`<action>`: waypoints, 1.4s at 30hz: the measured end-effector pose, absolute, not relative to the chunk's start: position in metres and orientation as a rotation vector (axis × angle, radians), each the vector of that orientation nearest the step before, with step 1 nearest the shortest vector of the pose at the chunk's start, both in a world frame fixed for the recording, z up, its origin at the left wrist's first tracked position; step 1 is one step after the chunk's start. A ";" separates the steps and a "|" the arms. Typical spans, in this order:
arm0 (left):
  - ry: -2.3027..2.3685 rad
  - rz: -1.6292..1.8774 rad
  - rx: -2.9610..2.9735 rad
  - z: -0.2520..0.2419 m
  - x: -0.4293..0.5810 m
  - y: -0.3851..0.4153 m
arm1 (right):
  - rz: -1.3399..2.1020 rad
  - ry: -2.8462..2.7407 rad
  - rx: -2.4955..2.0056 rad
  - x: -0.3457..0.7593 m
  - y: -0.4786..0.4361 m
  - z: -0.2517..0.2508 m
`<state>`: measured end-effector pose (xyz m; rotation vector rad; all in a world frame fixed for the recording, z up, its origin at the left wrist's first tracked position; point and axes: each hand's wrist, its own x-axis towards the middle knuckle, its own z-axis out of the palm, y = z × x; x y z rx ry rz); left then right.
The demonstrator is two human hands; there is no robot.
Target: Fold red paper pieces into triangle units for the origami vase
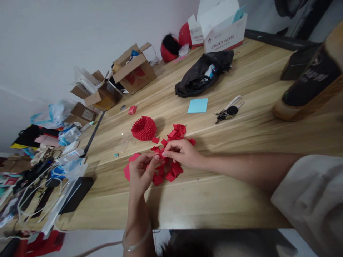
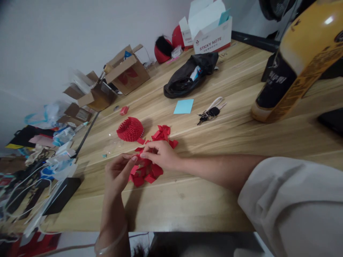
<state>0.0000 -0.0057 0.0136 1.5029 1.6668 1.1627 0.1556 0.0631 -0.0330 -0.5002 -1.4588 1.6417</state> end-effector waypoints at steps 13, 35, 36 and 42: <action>1.952 1.444 1.448 0.010 -0.006 -0.001 | 1.567 -1.575 -0.597 0.155 0.063 -0.035; 2.404 0.573 1.499 0.005 -0.033 0.003 | 1.575 -1.552 -0.558 0.154 0.063 -0.035; 2.394 0.580 1.498 0.004 -0.034 0.003 | 1.575 -1.553 -0.564 0.154 0.064 -0.035; 2.291 0.653 1.457 0.001 -0.035 0.003 | 1.571 -1.550 -0.574 0.153 0.064 -0.037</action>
